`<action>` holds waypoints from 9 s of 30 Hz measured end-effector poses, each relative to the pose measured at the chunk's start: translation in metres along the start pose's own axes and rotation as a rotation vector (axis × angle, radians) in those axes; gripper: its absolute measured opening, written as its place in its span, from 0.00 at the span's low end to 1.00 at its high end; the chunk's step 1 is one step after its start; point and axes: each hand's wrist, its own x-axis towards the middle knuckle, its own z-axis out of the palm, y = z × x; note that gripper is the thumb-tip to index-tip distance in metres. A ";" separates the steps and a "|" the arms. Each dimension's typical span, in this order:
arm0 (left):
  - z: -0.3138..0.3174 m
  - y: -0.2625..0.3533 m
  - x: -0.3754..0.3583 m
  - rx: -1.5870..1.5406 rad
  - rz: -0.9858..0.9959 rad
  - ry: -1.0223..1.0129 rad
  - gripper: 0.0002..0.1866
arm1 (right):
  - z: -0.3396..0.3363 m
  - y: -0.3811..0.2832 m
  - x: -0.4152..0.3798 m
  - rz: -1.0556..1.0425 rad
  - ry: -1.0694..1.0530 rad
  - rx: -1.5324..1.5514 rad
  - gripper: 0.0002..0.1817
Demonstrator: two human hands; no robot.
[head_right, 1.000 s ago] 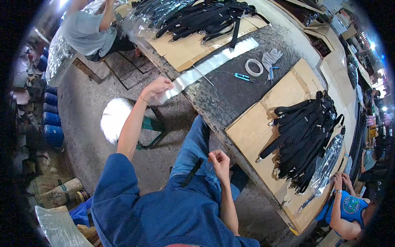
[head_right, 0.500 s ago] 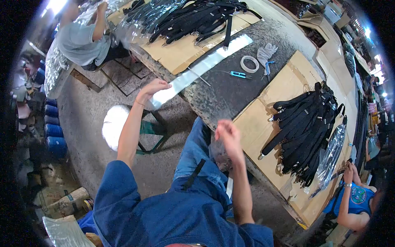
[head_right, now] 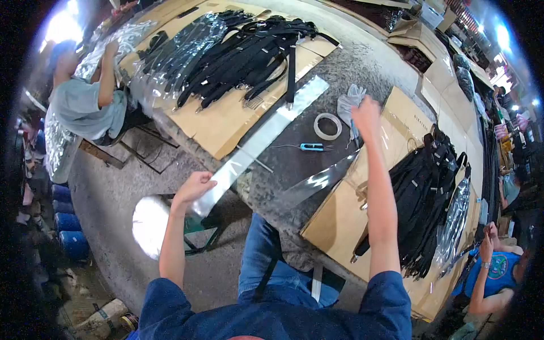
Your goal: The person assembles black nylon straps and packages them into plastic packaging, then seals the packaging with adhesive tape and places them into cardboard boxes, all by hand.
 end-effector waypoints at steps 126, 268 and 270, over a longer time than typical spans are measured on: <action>0.034 0.080 0.017 -0.273 0.076 0.154 0.19 | -0.035 -0.156 -0.151 0.236 -1.617 1.225 0.23; 0.188 -0.001 -0.069 0.881 1.210 0.101 0.23 | -0.071 -0.098 -0.394 -0.284 0.041 0.477 0.04; 0.189 -0.006 -0.083 0.776 1.118 0.070 0.20 | -0.071 -0.101 -0.396 -0.258 0.031 0.494 0.05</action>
